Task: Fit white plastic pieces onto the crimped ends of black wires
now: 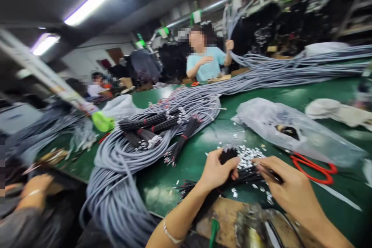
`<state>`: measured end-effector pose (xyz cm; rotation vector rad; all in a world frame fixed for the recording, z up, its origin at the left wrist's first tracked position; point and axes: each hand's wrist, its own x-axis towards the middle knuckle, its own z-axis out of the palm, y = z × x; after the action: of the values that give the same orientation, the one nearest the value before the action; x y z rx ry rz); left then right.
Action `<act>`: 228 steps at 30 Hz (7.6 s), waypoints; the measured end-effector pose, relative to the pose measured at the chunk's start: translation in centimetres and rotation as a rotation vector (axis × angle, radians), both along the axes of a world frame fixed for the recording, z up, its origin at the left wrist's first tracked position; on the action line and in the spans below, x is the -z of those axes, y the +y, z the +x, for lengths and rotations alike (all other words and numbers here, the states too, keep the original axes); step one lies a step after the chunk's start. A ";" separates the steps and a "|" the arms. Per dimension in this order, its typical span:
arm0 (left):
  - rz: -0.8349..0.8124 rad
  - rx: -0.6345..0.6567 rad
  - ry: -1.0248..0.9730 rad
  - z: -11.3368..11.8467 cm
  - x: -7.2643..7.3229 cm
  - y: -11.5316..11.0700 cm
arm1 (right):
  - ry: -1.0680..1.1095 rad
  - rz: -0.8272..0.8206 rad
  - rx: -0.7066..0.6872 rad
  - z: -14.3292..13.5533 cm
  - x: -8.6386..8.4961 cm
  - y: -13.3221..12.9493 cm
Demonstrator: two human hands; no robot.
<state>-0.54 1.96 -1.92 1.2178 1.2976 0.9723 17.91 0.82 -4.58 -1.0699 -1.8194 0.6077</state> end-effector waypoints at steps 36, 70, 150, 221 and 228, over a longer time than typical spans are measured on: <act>0.218 -0.127 0.345 0.1 -3.5 -1.7 | 0.105 -0.160 -0.003 -2.3 -3.0 -0.6; -0.016 0.009 0.245 0.4 -3.6 -1.3 | 0.248 -0.256 -0.113 -1.6 -4.6 -0.5; 0.141 0.010 0.520 -1.3 -1.1 -0.3 | 0.007 -0.136 -0.001 -1.8 -2.2 -0.2; -0.004 0.161 0.081 -0.6 -4.4 -1.5 | 0.059 -0.072 0.023 -1.7 -4.3 -0.4; -0.041 0.361 -0.047 -0.5 -5.6 -1.9 | 0.189 0.016 -0.146 -1.8 -5.1 -0.1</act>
<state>-1.06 0.11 3.69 1.3323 1.0095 0.7050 16.09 0.69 0.52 -0.8439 -1.7433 0.7539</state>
